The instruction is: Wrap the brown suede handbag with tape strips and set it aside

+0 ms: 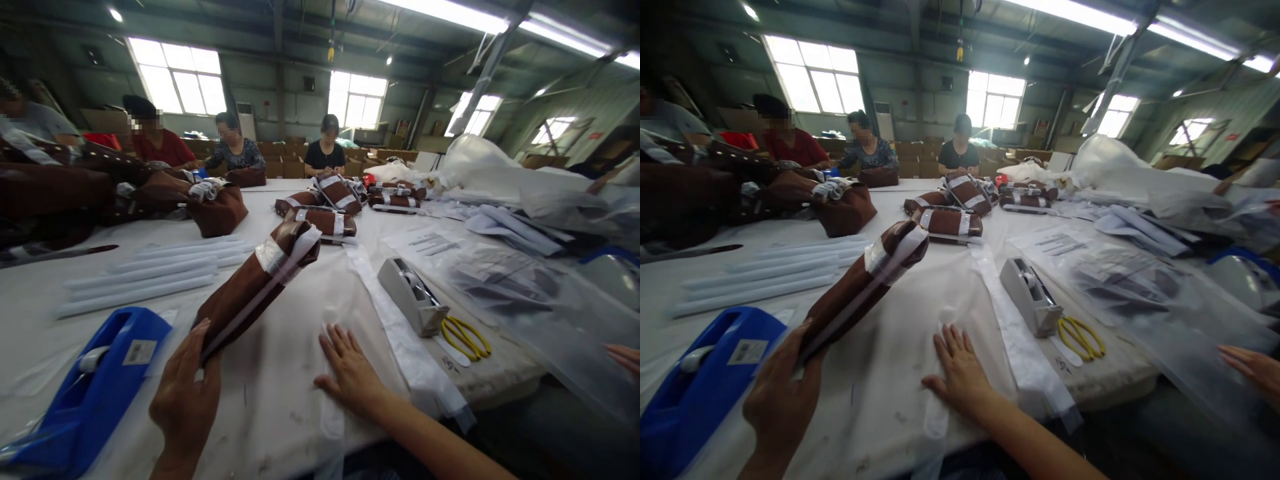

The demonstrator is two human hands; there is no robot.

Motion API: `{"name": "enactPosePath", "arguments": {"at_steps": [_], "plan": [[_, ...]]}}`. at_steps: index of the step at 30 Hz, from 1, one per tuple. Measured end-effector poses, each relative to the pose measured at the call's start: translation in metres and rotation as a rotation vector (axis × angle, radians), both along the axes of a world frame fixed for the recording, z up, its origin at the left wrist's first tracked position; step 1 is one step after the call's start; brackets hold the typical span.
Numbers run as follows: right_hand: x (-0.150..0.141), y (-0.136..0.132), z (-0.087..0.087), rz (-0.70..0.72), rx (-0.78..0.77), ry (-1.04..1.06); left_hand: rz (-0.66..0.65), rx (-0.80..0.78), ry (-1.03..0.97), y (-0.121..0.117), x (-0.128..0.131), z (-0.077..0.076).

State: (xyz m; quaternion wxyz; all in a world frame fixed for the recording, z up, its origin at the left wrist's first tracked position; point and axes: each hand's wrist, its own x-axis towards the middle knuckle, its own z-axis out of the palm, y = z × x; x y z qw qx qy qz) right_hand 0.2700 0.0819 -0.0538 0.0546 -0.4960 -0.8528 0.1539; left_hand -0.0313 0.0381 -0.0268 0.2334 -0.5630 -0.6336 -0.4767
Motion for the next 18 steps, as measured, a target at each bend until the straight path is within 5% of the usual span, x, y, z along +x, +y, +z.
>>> {"name": "enactPosePath", "arguments": {"at_steps": [4,9,18], "plan": [[-0.031,0.025,0.008,0.258,-0.032,0.096,0.046,0.062,-0.050,0.001,-0.003,0.010],[-0.073,0.071,0.014,0.399,-0.031,0.143,0.010,0.120,-0.012,0.001,0.006,0.031],[-0.113,0.123,0.032,0.238,0.011,0.230,-0.075,0.147,0.015,0.010,0.016,0.050]]}}
